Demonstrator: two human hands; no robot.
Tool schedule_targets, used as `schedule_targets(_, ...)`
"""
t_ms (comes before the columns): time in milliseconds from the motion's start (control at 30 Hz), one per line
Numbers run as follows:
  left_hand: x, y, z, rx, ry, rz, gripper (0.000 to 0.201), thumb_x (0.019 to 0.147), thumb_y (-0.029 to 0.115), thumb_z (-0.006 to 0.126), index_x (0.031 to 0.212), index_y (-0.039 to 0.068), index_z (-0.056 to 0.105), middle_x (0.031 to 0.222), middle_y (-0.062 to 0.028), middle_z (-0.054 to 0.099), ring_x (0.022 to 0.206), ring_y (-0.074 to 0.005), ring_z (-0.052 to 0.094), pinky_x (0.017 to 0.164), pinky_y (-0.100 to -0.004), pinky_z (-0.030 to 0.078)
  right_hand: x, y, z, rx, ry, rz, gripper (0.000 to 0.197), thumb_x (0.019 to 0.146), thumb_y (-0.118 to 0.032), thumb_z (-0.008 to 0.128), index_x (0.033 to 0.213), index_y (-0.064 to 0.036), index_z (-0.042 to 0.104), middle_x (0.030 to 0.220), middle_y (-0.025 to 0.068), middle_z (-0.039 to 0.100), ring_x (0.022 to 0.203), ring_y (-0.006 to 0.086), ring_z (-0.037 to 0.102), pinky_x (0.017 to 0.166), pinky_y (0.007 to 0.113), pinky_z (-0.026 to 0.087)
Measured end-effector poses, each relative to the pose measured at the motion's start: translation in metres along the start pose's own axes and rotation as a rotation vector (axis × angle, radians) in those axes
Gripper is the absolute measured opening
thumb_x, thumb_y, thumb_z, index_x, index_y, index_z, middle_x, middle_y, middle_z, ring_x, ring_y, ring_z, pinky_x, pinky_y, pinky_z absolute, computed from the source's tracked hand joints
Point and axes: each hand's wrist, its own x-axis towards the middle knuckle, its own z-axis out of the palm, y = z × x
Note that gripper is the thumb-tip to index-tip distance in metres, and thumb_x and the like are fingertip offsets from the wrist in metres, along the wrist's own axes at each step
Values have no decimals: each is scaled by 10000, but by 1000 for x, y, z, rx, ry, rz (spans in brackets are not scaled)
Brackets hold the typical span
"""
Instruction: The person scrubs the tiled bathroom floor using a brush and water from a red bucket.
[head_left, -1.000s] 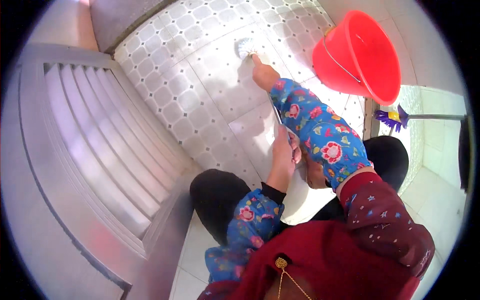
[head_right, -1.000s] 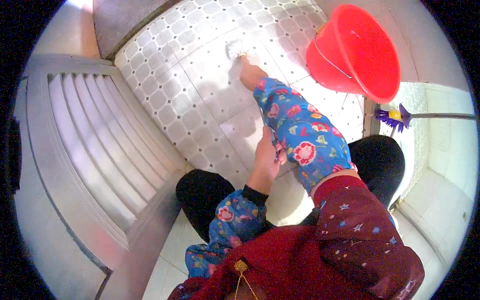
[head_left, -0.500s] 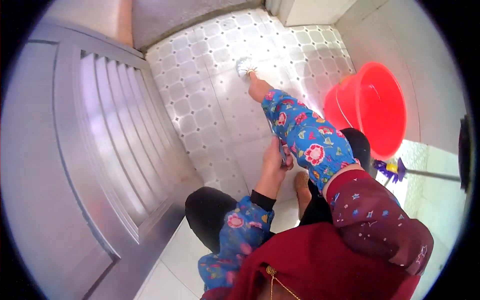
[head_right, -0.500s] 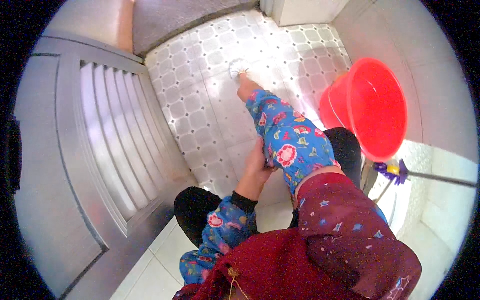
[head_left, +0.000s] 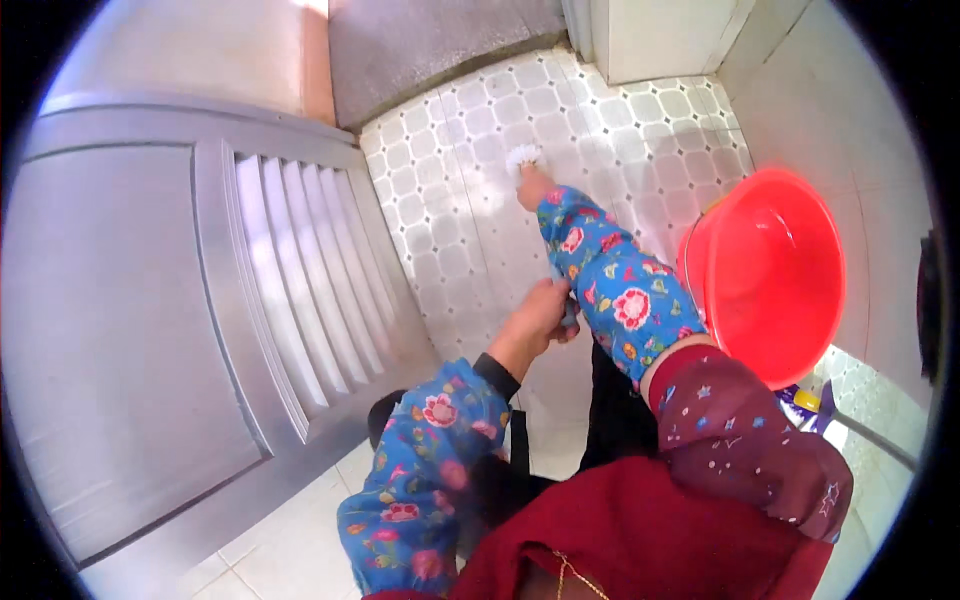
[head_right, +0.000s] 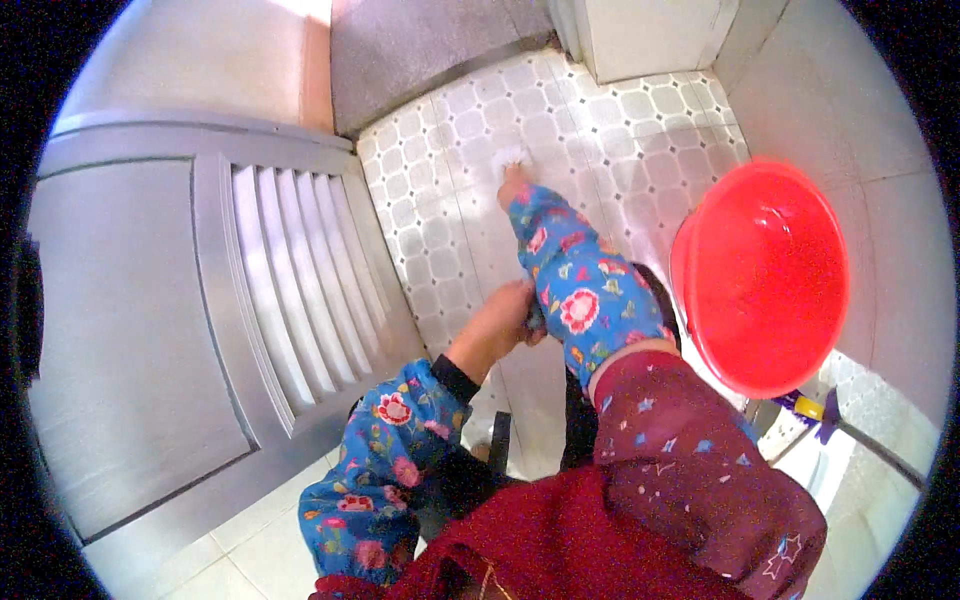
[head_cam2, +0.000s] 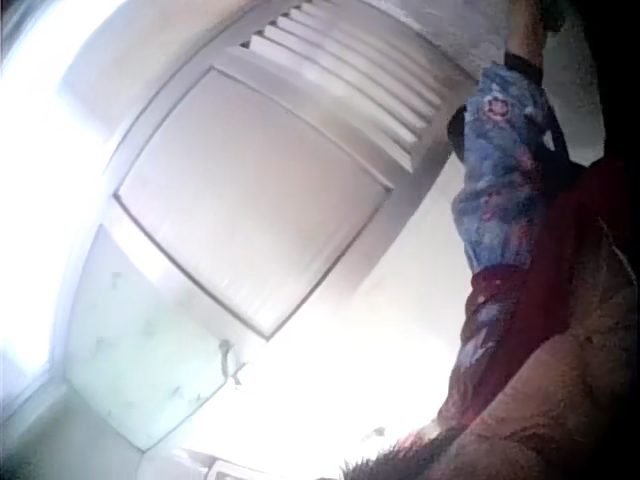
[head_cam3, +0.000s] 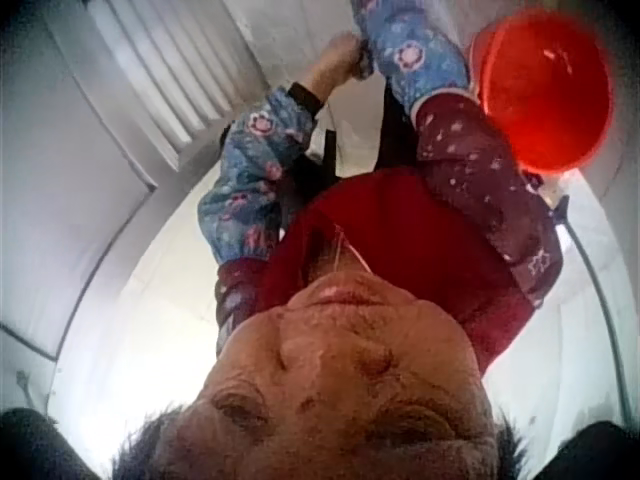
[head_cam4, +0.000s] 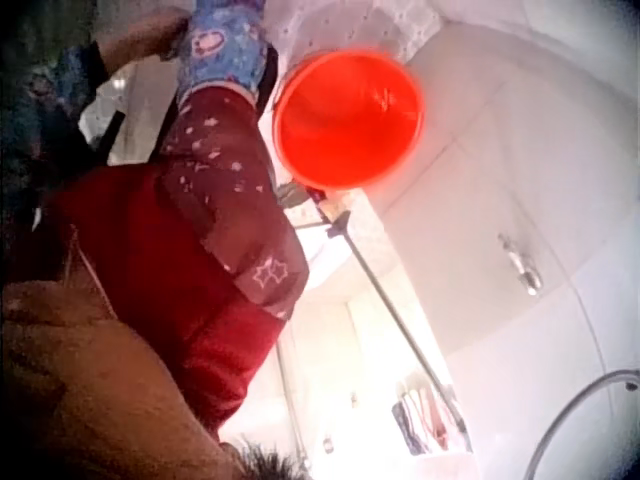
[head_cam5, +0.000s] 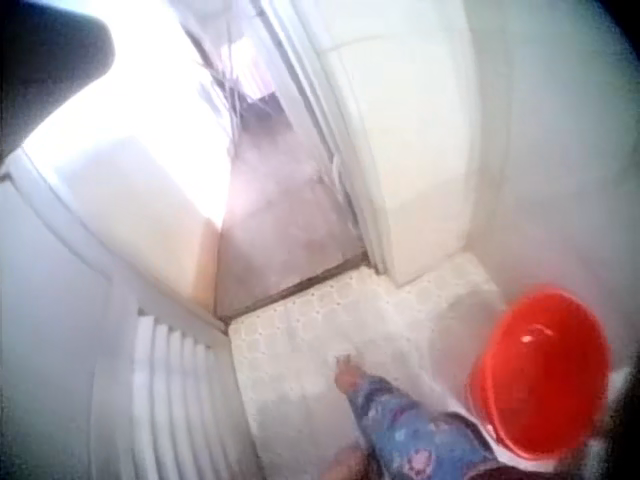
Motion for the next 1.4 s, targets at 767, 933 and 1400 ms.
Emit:
schedule_targets(767,160,98,-113,1377,526,1481,421,642,78,642,1046,95,522,789,-144,574,923,-334,522,824,-416,413,-48,-46,-92,521,-202,185,379,811,-234,494,1136,-41,473,807,95,592,659,174,585,530,302,467)
schedule_targets(933,192,91,-116,1324,-23,1290,121,707,175,618,669,90,540,635,-104,553,724,-279,519,789,-402,364,-142,-48,-130,555,-290,401,460,860,-161,471,1285,-42,344,764,63,558,461,122,535,403,220,427)
schedule_targets(1400,212,80,-138,805,101,1762,150,560,154,587,498,170,451,509,-27,438,522,-227,459,533,-360,357,-178,-125,-85,1034,-179,692,482,909,-216,405,1356,-114,255,654,18,481,387,105,429,343,221,338)
